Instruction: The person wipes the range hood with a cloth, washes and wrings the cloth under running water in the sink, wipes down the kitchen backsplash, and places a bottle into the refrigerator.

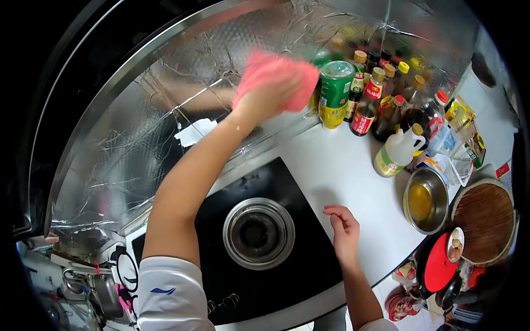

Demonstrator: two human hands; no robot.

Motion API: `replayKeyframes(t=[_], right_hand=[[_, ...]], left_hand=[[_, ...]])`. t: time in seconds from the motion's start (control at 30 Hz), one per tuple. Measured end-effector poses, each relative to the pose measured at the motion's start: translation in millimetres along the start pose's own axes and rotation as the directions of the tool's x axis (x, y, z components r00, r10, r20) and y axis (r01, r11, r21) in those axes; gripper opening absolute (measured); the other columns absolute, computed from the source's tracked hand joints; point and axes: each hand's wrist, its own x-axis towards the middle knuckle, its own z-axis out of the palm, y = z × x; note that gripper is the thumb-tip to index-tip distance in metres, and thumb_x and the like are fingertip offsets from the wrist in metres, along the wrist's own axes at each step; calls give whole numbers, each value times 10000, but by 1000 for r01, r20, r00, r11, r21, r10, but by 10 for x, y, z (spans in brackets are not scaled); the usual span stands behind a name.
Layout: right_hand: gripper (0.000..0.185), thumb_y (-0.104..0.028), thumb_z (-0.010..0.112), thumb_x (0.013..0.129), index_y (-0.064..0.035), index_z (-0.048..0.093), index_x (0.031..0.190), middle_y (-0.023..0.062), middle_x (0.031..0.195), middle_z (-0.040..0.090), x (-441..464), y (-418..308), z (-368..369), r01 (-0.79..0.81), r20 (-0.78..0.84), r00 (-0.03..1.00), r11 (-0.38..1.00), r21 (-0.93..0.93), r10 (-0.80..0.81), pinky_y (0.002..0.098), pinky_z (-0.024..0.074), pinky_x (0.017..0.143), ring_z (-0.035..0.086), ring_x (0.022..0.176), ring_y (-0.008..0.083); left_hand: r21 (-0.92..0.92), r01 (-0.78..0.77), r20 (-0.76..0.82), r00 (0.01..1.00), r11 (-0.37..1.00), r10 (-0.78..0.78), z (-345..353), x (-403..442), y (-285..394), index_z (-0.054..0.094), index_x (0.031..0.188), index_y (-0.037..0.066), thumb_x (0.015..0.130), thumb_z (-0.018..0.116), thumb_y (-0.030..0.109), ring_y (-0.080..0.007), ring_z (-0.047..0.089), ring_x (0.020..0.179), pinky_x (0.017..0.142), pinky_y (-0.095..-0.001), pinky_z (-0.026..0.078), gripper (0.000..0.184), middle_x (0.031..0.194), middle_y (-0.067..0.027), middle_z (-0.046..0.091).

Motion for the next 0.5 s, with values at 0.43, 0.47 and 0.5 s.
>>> replayKeyframes(t=[0.43,0.47,0.5], right_hand=[[321,-129,527,866,-84,570,1180,81,1283,532,645,353,-355,454,329,883,428,-782,-335,397,319,1054,476,1211,238],[341,-144,522,872,-92,561,1207,66,1305,521,632,358,-346,438,327,891,413,-798,-314,393,284,1082,454,1242,212],[341,-144,522,872,-92,561,1207,66,1305,521,628,349,-352,425,321,899,413,-806,-299,393,284,1082,454,1242,212]], left_hand=[[-189,492,-231,819,850,-525,-21,-71,2,366,1409,207,876,505,311,-189,320,1339,1058,-386,317,561,1466,-17,340],[-134,569,-253,772,811,-584,46,2,110,368,1410,200,880,497,330,-208,284,1361,1072,-396,287,561,1466,-27,341],[-150,563,-245,775,813,-582,87,55,239,368,1410,200,880,497,330,-208,284,1361,1072,-396,287,561,1466,-27,341]])
